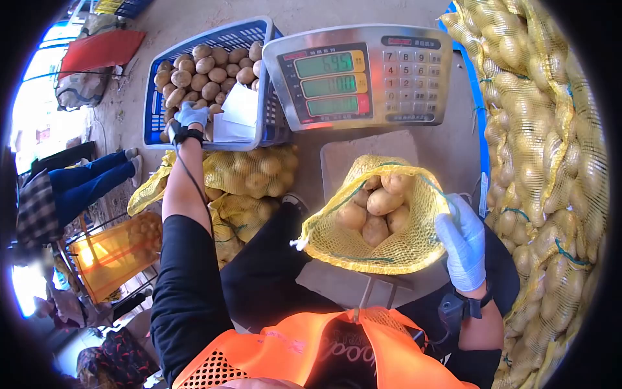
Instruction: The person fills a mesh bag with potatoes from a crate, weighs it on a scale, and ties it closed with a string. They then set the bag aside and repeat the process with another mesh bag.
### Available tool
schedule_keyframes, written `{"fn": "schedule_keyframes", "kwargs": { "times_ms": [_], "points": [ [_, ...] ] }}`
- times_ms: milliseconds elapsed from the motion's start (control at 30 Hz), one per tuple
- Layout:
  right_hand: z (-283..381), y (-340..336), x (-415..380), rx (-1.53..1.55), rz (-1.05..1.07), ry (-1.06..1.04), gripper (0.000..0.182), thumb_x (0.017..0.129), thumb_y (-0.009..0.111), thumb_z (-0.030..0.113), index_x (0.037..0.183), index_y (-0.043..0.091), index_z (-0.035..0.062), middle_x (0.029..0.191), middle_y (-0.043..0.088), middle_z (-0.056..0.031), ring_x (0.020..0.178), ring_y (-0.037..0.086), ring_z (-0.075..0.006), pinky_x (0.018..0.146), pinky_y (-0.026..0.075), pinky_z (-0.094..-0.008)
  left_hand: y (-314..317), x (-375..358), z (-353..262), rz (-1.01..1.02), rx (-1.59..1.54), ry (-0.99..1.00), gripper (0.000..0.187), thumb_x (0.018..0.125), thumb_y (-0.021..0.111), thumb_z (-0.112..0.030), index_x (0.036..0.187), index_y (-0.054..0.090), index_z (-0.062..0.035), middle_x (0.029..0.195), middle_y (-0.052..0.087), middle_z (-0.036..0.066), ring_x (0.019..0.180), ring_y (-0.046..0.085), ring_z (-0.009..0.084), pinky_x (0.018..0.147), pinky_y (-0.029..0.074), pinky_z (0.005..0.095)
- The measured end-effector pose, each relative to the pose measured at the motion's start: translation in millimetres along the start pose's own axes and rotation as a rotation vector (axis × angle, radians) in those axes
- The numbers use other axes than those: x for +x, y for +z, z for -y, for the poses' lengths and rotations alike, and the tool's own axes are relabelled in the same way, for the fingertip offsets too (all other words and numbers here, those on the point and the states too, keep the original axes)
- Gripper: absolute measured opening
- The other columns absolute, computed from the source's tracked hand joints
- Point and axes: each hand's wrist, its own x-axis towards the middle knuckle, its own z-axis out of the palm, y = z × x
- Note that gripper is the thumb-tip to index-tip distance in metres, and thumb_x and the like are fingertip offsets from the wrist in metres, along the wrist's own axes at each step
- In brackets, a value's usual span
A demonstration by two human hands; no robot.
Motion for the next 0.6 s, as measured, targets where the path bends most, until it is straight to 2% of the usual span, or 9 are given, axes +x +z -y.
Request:
{"fn": "schedule_keyframes", "kwargs": {
  "times_ms": [33,67,167,200,233,300,333,433,600],
  "points": [
    [-1,-1,0,0.001,0.000,0.008,0.023,0.088,0.055,0.015,0.106,0.056,0.0000,0.087,0.050,0.0030,0.078,0.045,-0.0043,0.070,0.037,-0.0190,7,5,-4,-0.075,-0.091,-0.045,0.056,0.059,0.074,-0.036,0.110,0.060,-0.0181,0.124,0.053,0.018,0.104,0.057,0.0307,0.090,0.047,0.0395],
    [-2,-2,1,0.047,0.004,0.046,0.023,0.088,0.055,0.014,0.106,0.056,0.0000,0.087,0.050,0.0030,0.078,0.045,-0.0041,0.069,0.036,-0.0188,15,13,-1,-0.191,-0.249,0.005,0.046,0.057,0.077,-0.030,0.096,0.064,-0.0105,0.100,0.063,0.014,0.091,0.060,0.0298,0.084,0.049,0.0384],
    [-2,-1,0,0.098,-0.002,0.077,0.023,0.088,0.055,0.014,0.106,0.056,0.0001,0.087,0.050,0.0034,0.077,0.045,-0.0034,0.069,0.036,-0.0182,50,70,18,0.276,-0.524,0.390,0.046,0.065,0.070,-0.047,0.089,0.069,-0.0082,0.091,0.067,0.016,0.092,0.062,0.0304,0.080,0.049,0.0384],
    [-1,0,-1,0.104,-0.007,0.066,0.023,0.088,0.056,0.014,0.107,0.056,0.0003,0.086,0.050,0.0039,0.077,0.045,-0.0029,0.068,0.036,-0.0177,24,43,-4,0.354,-0.276,0.275,0.063,0.069,0.065,-0.060,0.103,0.067,-0.0073,0.102,0.066,0.016,0.099,0.061,0.0286,0.080,0.048,0.0373],
    [0,-1,-2,0.098,-0.018,0.067,0.023,0.088,0.056,0.014,0.107,0.056,0.0003,0.086,0.050,0.0039,0.077,0.045,-0.0029,0.068,0.036,-0.0177,22,27,-18,0.362,-0.281,0.283,0.063,0.069,0.065,-0.060,0.103,0.067,-0.0073,0.102,0.066,0.016,0.099,0.061,0.0286,0.080,0.048,0.0373],
    [-2,-1,-3,0.107,-0.015,0.097,0.024,0.088,0.057,0.015,0.107,0.056,0.0002,0.086,0.050,0.0046,0.076,0.045,-0.0022,0.068,0.036,-0.0173,18,9,-37,0.437,0.088,0.248,0.070,0.069,0.066,-0.065,0.090,0.067,0.0015,0.082,0.067,0.012,0.078,0.065,0.0205,0.068,0.049,0.0319],
    [-2,-1,-4,0.094,-0.026,0.089,0.022,0.088,0.057,0.015,0.105,0.057,0.0007,0.086,0.050,0.0047,0.077,0.044,-0.0022,0.069,0.037,-0.0175,32,12,-32,0.499,0.043,0.352,0.072,0.070,0.063,-0.067,0.097,0.066,0.0003,0.086,0.068,0.012,0.085,0.065,0.0253,0.076,0.049,0.0332],
    [-6,-5,-5,0.067,-0.011,0.057,0.019,0.088,0.056,0.014,0.102,0.058,0.0017,0.085,0.049,0.0047,0.076,0.044,-0.0023,0.069,0.037,-0.0180,58,23,-25,0.341,0.021,0.530,0.050,0.075,0.064,-0.050,0.100,0.067,-0.0072,0.095,0.068,0.014,0.092,0.064,0.0292,0.081,0.050,0.0371],
    [-7,-6,-5,0.088,-0.001,0.044,0.012,0.088,0.057,0.013,0.095,0.058,0.0030,0.080,0.049,0.0063,0.074,0.043,-0.0017,0.067,0.037,-0.0189,42,0,-12,0.114,-0.091,0.381,0.034,0.080,0.057,-0.037,0.104,0.067,-0.0158,0.101,0.066,0.013,0.096,0.063,0.0292,0.083,0.049,0.0369]
  ]
}}
